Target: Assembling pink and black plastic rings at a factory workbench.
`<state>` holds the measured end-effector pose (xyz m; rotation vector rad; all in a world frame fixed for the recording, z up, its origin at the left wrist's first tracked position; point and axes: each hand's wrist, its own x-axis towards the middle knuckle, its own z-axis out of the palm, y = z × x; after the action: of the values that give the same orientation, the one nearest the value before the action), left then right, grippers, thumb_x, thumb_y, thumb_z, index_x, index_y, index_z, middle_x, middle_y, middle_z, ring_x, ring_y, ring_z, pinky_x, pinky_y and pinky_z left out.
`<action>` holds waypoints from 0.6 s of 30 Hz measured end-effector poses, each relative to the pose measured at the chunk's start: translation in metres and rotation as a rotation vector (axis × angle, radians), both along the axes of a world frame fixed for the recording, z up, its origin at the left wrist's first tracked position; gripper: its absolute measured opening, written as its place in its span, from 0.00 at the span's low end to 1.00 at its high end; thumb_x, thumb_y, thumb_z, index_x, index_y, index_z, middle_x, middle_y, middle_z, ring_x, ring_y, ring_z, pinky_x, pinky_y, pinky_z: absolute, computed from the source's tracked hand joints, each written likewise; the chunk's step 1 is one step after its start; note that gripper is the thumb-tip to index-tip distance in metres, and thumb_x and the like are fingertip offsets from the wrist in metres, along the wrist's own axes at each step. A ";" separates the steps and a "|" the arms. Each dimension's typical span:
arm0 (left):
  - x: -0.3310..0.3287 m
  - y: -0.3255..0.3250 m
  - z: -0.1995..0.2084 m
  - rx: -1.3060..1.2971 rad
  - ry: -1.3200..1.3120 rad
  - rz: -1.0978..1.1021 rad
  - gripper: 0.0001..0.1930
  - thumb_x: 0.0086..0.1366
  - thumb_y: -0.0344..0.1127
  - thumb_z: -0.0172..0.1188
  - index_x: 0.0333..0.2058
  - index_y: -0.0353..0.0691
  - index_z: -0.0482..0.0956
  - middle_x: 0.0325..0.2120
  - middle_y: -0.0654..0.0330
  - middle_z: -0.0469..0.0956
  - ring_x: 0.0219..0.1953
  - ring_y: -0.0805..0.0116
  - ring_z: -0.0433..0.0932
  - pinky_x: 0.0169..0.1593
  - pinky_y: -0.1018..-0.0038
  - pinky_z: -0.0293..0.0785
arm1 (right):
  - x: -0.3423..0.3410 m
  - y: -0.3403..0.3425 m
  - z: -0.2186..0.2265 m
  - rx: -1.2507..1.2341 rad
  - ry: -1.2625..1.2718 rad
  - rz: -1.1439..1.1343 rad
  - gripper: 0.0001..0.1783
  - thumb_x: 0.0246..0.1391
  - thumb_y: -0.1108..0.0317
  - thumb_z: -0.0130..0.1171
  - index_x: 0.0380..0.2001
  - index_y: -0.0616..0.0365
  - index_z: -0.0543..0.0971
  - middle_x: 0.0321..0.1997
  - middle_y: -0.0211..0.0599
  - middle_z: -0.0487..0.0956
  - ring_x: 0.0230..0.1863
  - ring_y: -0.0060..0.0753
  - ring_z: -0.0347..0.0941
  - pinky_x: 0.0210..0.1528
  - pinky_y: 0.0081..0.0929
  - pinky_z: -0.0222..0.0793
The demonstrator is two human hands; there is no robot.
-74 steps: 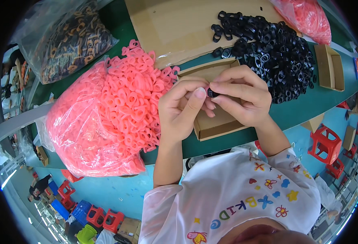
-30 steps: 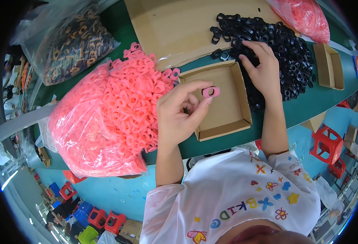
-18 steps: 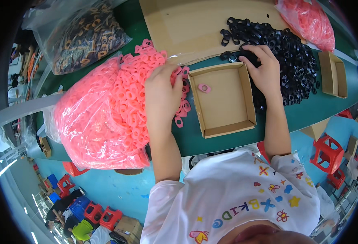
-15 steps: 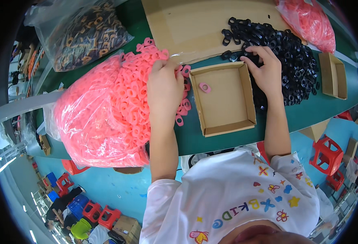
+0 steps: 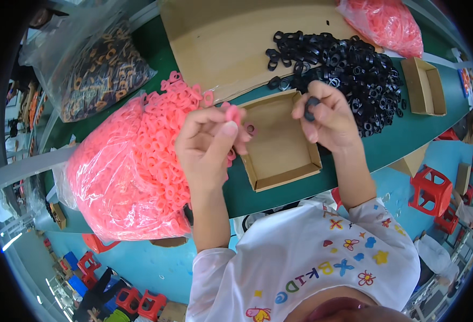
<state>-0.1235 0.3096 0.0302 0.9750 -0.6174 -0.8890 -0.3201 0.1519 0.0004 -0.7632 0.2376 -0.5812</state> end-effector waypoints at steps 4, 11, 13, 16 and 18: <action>-0.012 -0.004 -0.008 -0.041 0.338 -0.229 0.20 0.74 0.30 0.58 0.61 0.39 0.66 0.47 0.47 0.81 0.39 0.66 0.80 0.36 0.69 0.81 | 0.008 0.010 0.002 0.106 -0.086 0.122 0.16 0.63 0.63 0.69 0.37 0.62 0.73 0.45 0.56 0.83 0.27 0.30 0.83 0.27 0.20 0.80; -0.016 -0.006 -0.014 0.017 0.321 -0.187 0.21 0.74 0.29 0.57 0.63 0.38 0.67 0.47 0.45 0.80 0.41 0.64 0.80 0.42 0.68 0.81 | 0.008 0.012 0.004 0.055 -0.007 0.125 0.12 0.64 0.68 0.66 0.41 0.64 0.76 0.47 0.59 0.83 0.33 0.36 0.86 0.34 0.26 0.84; -0.014 -0.006 -0.015 -0.043 0.340 -0.186 0.19 0.74 0.27 0.59 0.60 0.35 0.70 0.49 0.46 0.83 0.42 0.65 0.83 0.41 0.68 0.83 | 0.011 0.018 0.006 0.041 0.015 0.103 0.10 0.63 0.71 0.66 0.41 0.64 0.76 0.48 0.59 0.84 0.33 0.36 0.86 0.36 0.27 0.85; -0.015 -0.006 -0.018 -0.037 0.348 -0.189 0.19 0.74 0.26 0.59 0.60 0.35 0.71 0.47 0.47 0.84 0.38 0.64 0.84 0.40 0.68 0.83 | 0.015 0.027 0.009 -0.131 0.162 -0.033 0.13 0.60 0.77 0.67 0.46 0.65 0.77 0.49 0.57 0.84 0.34 0.38 0.86 0.40 0.30 0.86; -0.014 -0.005 -0.017 -0.031 0.340 -0.198 0.18 0.74 0.26 0.59 0.60 0.34 0.71 0.45 0.48 0.84 0.36 0.65 0.84 0.38 0.68 0.83 | 0.017 0.031 0.010 -0.305 0.179 -0.112 0.19 0.56 0.81 0.69 0.51 0.67 0.78 0.50 0.54 0.83 0.41 0.39 0.85 0.46 0.32 0.86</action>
<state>-0.1376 0.3047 0.0133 0.7202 -0.4387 -1.1879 -0.3030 0.1825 0.0104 -1.1044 0.3642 -0.6643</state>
